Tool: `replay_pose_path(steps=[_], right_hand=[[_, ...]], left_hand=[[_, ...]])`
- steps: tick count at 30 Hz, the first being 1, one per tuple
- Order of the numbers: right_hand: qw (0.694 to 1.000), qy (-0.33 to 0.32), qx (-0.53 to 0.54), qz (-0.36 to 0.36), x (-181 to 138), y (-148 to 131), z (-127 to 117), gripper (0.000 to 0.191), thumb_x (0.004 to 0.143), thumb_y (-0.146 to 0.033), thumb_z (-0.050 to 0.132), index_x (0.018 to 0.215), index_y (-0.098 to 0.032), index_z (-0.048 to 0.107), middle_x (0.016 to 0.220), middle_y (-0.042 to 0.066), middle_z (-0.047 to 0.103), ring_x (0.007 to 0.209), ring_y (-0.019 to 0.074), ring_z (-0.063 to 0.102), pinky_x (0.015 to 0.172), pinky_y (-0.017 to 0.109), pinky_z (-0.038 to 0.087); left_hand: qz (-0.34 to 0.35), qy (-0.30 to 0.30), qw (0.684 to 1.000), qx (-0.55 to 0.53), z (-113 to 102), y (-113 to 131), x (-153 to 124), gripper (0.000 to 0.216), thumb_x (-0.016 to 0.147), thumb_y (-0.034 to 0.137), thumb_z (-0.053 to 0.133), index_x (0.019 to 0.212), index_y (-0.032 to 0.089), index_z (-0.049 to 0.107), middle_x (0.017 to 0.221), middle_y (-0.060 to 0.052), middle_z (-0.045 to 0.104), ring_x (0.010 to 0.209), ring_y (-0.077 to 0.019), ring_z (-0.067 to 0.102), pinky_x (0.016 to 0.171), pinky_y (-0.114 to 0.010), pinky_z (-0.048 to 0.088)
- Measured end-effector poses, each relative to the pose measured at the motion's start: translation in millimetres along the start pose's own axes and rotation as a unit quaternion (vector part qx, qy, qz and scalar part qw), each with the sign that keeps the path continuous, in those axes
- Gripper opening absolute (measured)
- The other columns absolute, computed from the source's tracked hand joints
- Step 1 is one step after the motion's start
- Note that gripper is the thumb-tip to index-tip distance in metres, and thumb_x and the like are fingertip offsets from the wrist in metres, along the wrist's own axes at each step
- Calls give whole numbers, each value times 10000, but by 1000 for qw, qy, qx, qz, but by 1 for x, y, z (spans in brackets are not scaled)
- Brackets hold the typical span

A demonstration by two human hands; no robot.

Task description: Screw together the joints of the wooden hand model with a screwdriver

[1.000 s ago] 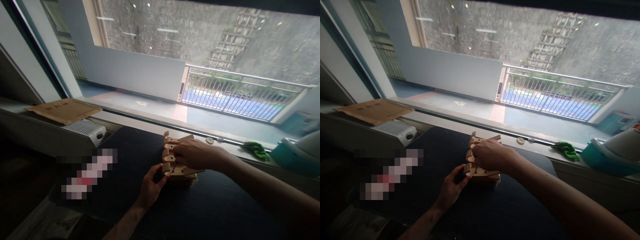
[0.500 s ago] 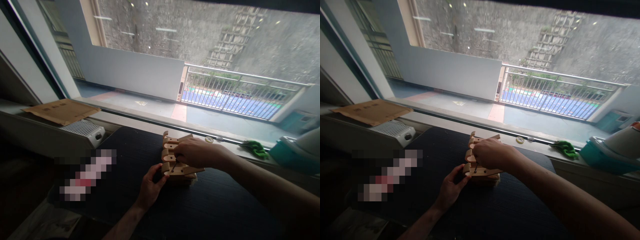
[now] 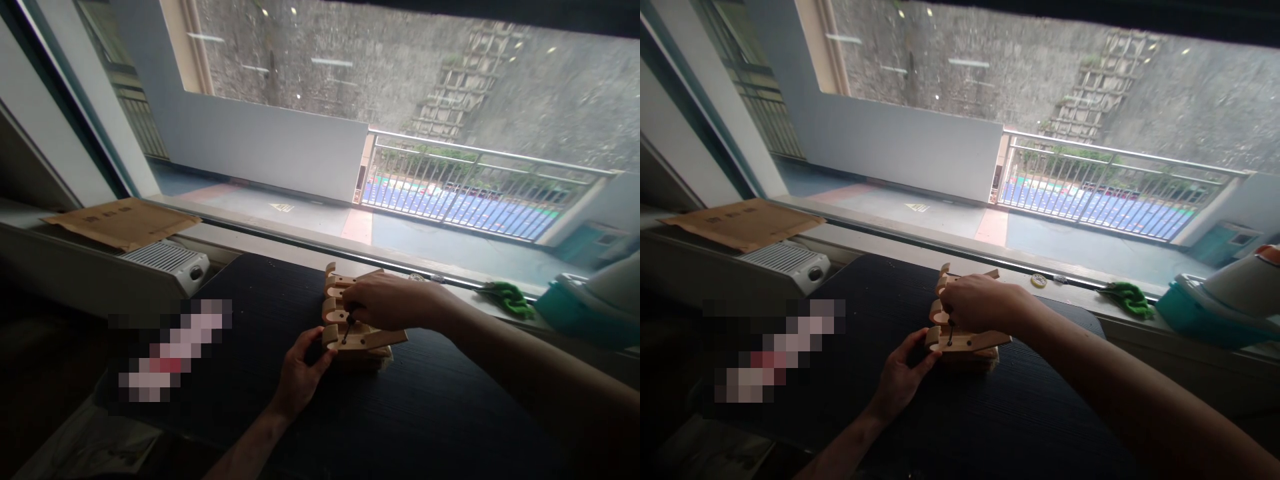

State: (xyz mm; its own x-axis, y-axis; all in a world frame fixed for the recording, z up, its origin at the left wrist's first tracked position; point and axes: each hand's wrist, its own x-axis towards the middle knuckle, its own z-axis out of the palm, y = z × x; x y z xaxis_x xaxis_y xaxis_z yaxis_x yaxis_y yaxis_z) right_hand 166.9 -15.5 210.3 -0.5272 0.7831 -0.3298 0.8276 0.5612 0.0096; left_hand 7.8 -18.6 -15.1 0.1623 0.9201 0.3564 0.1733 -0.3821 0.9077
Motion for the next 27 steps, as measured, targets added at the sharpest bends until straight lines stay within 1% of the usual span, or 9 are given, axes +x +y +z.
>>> replay_pose_path(steps=[3,6,9,12,15,17,20,22,27], right_hand=[[1000,4,6,0,1,2,3,233,883,-243,446,850,-125,644,810,66,645,686,133,531,639,258,350],[1000,6,8,3,0,4,3,272,898,-266,425,841,-116,645,803,77,642,675,135,530,631,261,353],[1000,5,14,7,-1,4,2,221,865,-258,476,876,-127,653,799,71,646,675,145,541,587,254,345],[1000,6,25,4,-2,3,-1,192,819,-203,515,939,-159,658,829,50,657,695,142,554,574,240,341],[999,6,32,-3,-1,2,-1,185,812,-186,510,907,-153,665,822,49,657,693,138,548,595,245,344],[999,9,37,-5,1,3,1,191,830,-220,502,890,-141,665,829,57,657,710,141,546,625,251,353],[999,17,44,-8,3,4,4,254,868,-287,469,855,-124,664,818,70,654,705,138,540,649,256,362],[999,18,50,-10,3,4,5,290,880,-310,452,838,-119,666,805,74,653,680,129,534,633,248,363],[997,9,68,-26,0,3,7,311,891,-326,433,880,-133,676,792,60,651,617,103,521,533,211,340]], left_hand=[[-1,0,1000,2,0,1,0,345,750,301,671,1071,187,619,1027,-46,691,951,-221,665,863,-349,549],[-3,0,1000,5,0,0,0,350,748,304,675,1073,190,619,1033,-49,691,959,-226,663,870,-358,547],[-7,1,1000,0,0,-1,0,354,752,311,672,1081,191,617,1027,-47,692,951,-221,666,866,-350,548],[-9,-1,1000,-4,0,-1,0,354,754,311,670,1081,187,614,1030,-48,690,950,-217,665,867,-342,546],[-10,-2,1000,-3,0,-1,0,347,753,304,670,1072,180,613,1037,-51,685,962,-219,658,881,-349,538],[-9,-2,1000,-1,0,-2,0,343,752,296,669,1070,180,612,1040,-52,683,971,-221,654,893,-356,532],[-7,-6,1000,2,0,-2,0,342,752,292,670,1071,184,610,1043,-51,681,971,-221,654,894,-361,531],[-5,-7,1000,2,0,-3,0,345,755,300,669,1077,191,609,1042,-47,683,966,-220,656,885,-356,536],[6,3,1000,4,0,-2,0,340,752,304,673,1071,199,619,1040,-39,687,963,-218,660,877,-341,540]])
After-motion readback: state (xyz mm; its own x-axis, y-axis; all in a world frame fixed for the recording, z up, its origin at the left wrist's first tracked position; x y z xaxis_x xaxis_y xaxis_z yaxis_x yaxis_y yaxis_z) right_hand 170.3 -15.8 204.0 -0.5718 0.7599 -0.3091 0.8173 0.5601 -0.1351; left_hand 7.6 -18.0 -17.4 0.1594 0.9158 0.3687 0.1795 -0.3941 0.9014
